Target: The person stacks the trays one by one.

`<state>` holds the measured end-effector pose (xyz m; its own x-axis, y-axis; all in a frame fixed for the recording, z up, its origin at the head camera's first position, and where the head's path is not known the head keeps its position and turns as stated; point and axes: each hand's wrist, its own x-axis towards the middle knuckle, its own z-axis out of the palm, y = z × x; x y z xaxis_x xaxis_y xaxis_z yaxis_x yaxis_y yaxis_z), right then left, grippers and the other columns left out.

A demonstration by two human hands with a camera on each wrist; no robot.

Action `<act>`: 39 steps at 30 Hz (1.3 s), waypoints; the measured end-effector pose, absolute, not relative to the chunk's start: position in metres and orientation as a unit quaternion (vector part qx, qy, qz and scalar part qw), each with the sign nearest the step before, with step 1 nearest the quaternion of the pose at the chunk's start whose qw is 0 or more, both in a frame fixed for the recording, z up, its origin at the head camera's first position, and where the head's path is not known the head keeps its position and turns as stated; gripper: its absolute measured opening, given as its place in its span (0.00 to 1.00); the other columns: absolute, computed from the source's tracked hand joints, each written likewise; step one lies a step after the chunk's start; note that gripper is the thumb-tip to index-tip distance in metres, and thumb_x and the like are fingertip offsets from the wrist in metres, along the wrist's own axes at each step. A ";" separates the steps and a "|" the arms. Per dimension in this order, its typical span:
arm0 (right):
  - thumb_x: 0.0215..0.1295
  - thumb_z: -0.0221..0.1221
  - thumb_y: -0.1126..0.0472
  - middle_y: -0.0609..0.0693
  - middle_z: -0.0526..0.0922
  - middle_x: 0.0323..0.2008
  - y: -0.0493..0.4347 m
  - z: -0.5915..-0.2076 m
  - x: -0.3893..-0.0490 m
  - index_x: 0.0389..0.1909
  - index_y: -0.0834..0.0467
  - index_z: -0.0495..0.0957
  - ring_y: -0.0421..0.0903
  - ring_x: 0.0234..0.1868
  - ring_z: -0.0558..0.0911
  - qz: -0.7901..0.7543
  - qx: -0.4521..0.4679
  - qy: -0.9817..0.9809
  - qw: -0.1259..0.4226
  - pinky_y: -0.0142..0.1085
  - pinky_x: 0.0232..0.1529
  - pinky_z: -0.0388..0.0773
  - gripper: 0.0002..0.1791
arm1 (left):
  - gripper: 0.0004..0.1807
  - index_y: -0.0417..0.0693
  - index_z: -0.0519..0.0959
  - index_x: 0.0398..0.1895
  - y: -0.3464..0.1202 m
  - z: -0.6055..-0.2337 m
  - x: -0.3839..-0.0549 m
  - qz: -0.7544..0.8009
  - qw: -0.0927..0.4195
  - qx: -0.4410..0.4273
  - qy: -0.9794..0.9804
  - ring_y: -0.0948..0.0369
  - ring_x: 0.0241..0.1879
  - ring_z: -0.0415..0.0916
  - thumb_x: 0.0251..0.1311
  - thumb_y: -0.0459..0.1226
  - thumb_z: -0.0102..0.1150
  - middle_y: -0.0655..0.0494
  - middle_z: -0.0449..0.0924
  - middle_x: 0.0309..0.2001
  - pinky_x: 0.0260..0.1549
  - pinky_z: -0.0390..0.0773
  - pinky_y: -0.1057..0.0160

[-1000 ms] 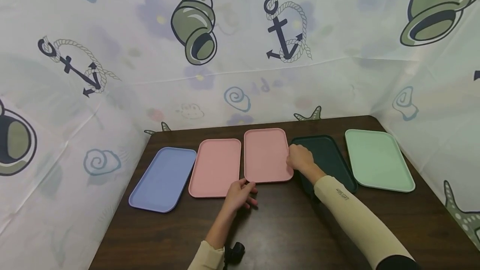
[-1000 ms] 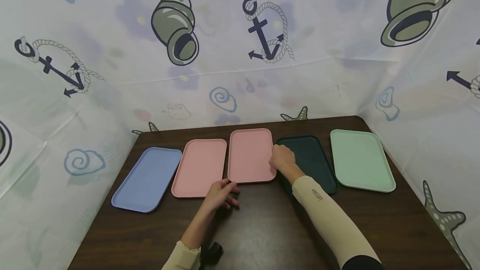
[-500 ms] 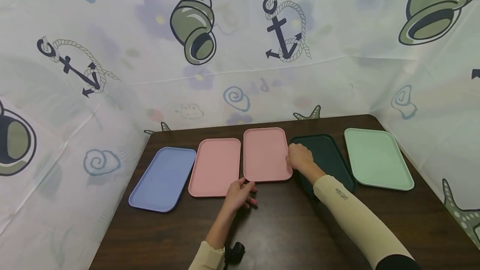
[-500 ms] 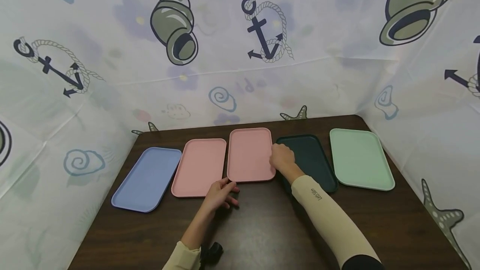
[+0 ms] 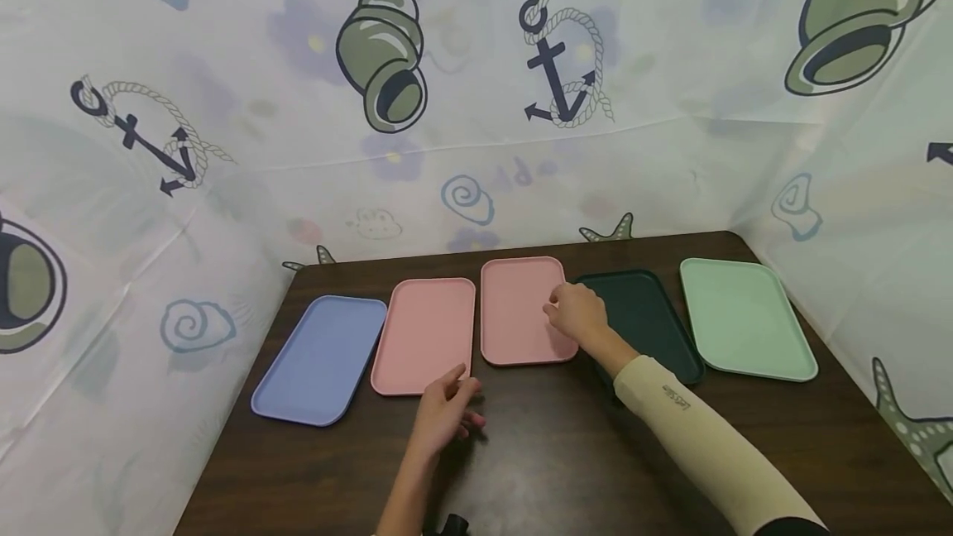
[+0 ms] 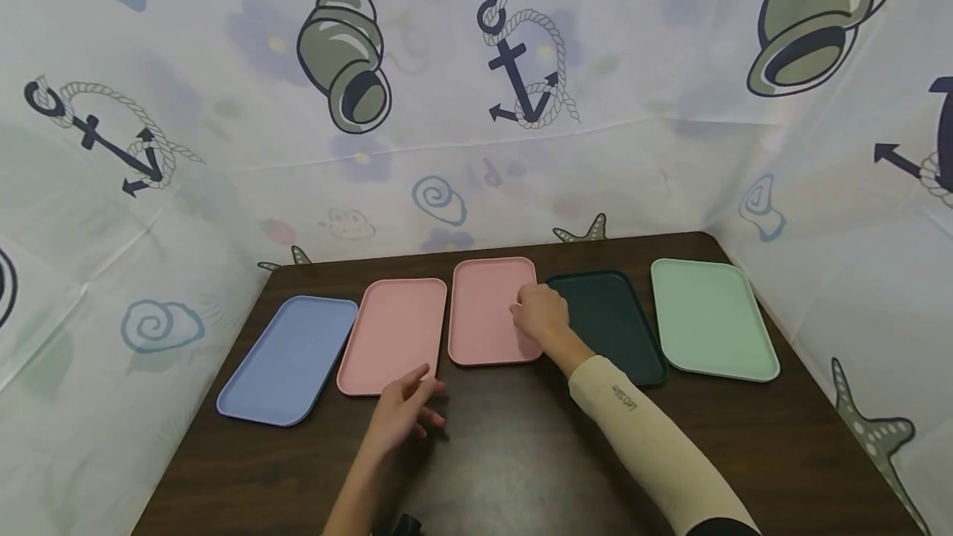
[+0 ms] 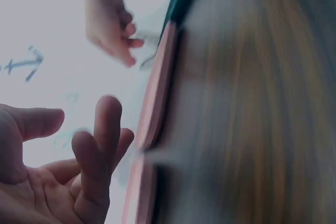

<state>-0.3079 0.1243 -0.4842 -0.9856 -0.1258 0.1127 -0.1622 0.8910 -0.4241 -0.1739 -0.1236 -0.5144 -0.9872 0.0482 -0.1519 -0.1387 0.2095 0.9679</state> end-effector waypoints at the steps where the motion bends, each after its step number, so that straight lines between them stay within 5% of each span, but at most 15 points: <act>1: 0.65 0.63 0.55 0.54 0.86 0.37 0.118 -0.483 -0.306 0.44 0.60 0.86 0.48 0.29 0.83 0.240 0.083 -0.967 0.029 0.42 0.27 0.80 0.13 | 0.32 0.31 0.61 0.71 -0.132 -0.513 -0.169 0.623 0.057 -0.042 0.779 0.52 0.23 0.84 0.71 0.42 0.53 0.39 0.82 0.50 0.13 0.74 0.64; 6: 0.67 0.61 0.57 0.48 0.84 0.25 0.082 -0.481 -0.301 0.50 0.62 0.83 0.44 0.20 0.82 0.356 0.121 -0.925 -0.050 0.36 0.22 0.76 0.16 | 0.26 0.39 0.71 0.66 -0.177 -0.508 -0.155 0.518 -0.026 -0.148 0.842 0.54 0.19 0.81 0.70 0.44 0.53 0.46 0.85 0.42 0.14 0.72 0.63; 11: 0.69 0.59 0.60 0.51 0.83 0.19 0.050 -0.487 -0.299 0.51 0.66 0.82 0.44 0.16 0.80 0.418 0.142 -0.893 -0.087 0.33 0.22 0.73 0.16 | 0.32 0.40 0.68 0.69 -0.206 -0.506 -0.156 0.415 -0.022 -0.199 0.888 0.57 0.20 0.80 0.69 0.52 0.50 0.48 0.84 0.44 0.24 0.71 0.59; 20: 0.65 0.59 0.62 0.52 0.80 0.12 0.016 -0.495 -0.300 0.19 0.64 0.79 0.45 0.13 0.78 0.421 0.051 -0.890 -0.164 0.30 0.09 0.62 0.15 | 0.37 0.34 0.65 0.69 -0.219 -0.515 -0.171 0.397 0.015 -0.196 0.896 0.58 0.20 0.81 0.69 0.54 0.49 0.51 0.85 0.36 0.31 0.74 0.54; 29: 0.64 0.58 0.62 0.52 0.80 0.11 -0.004 -0.492 -0.302 0.17 0.62 0.76 0.51 0.20 0.85 0.351 0.051 -0.921 -0.163 0.30 0.09 0.62 0.16 | 0.37 0.34 0.65 0.69 -0.230 -0.516 -0.186 0.378 0.017 -0.189 0.906 0.58 0.19 0.79 0.68 0.53 0.48 0.52 0.85 0.32 0.33 0.75 0.52; 39: 0.57 0.57 0.69 0.48 0.78 0.08 -0.020 -0.500 -0.302 0.15 0.59 0.76 0.43 0.13 0.82 0.264 0.096 -0.951 -0.129 0.32 0.14 0.71 0.12 | 0.31 0.37 0.72 0.63 -0.236 -0.517 -0.188 0.377 0.018 -0.190 0.906 0.56 0.18 0.79 0.68 0.51 0.49 0.54 0.83 0.24 0.29 0.76 0.54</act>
<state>-0.3023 -0.0197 -0.4999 -0.9484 -0.2504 -0.1943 -0.1143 0.8420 -0.5273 -0.1878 -0.2365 -0.5172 -0.9272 -0.3305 -0.1765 -0.3581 0.6431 0.6769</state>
